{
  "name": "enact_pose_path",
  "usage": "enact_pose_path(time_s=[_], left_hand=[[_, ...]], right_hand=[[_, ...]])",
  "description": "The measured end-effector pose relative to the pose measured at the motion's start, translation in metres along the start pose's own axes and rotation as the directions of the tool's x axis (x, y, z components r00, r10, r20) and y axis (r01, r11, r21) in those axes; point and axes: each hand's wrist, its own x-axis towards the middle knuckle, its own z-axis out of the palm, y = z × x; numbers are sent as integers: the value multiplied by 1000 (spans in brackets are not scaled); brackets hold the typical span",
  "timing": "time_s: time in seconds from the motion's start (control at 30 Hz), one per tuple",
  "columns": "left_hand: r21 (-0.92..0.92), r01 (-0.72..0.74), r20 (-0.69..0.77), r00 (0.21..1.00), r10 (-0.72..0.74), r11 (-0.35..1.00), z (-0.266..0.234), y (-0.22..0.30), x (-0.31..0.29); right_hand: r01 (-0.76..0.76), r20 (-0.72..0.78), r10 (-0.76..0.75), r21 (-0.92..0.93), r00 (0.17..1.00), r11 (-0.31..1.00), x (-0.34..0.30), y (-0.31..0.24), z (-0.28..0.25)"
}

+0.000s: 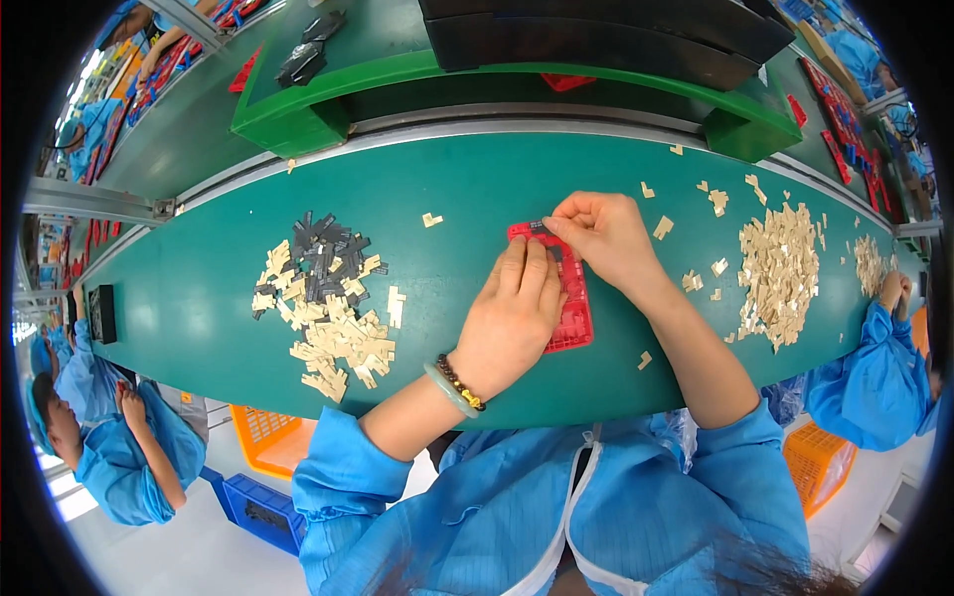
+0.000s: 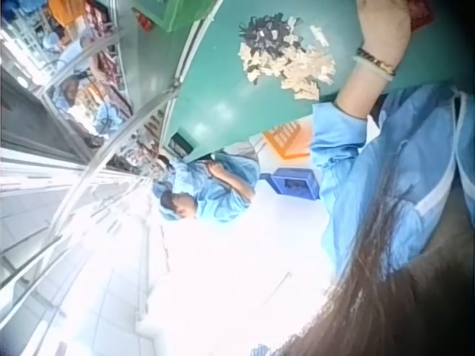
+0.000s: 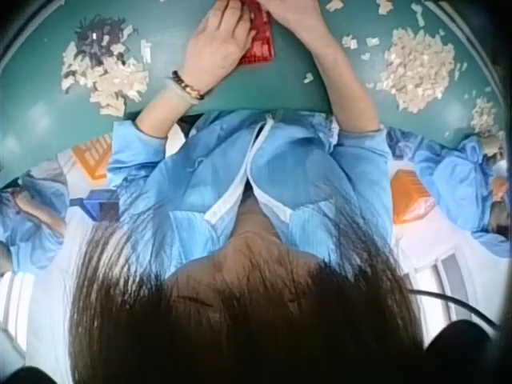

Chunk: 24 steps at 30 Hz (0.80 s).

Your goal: The person assembles and sorts electronic components by hand, taking them from a plastic bag and a red mold and placing them into a component carrier and a tray.

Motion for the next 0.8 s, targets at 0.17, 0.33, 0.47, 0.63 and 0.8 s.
enact_pose_path(time_s=[0.17, 0.33, 0.47, 0.63, 0.8], left_hand=[[-6, 10, 6, 1000, -10, 1000, 2, -1, 0], [-128, 84, -37, 995, -90, 988, 6, -4, 3], [-260, 62, -24, 997, -71, 964, -2, -11, 4], [-295, 68, -42, 996, -84, 953, -4, -14, 3], [-301, 13, -99, 994, -44, 954, 0, -13, 8]], right_hand=[[12, -25, -13, -59, 1000, 998, 0, 1, 5], [76, -20, -82, -192, 996, 979, -2, -4, 5], [283, 3, -389, -692, 921, 664, -9, -21, 5], [362, 29, -592, -815, 806, 453, -16, -26, -16], [526, 165, -643, -739, 747, 421, -29, -4, -16]])
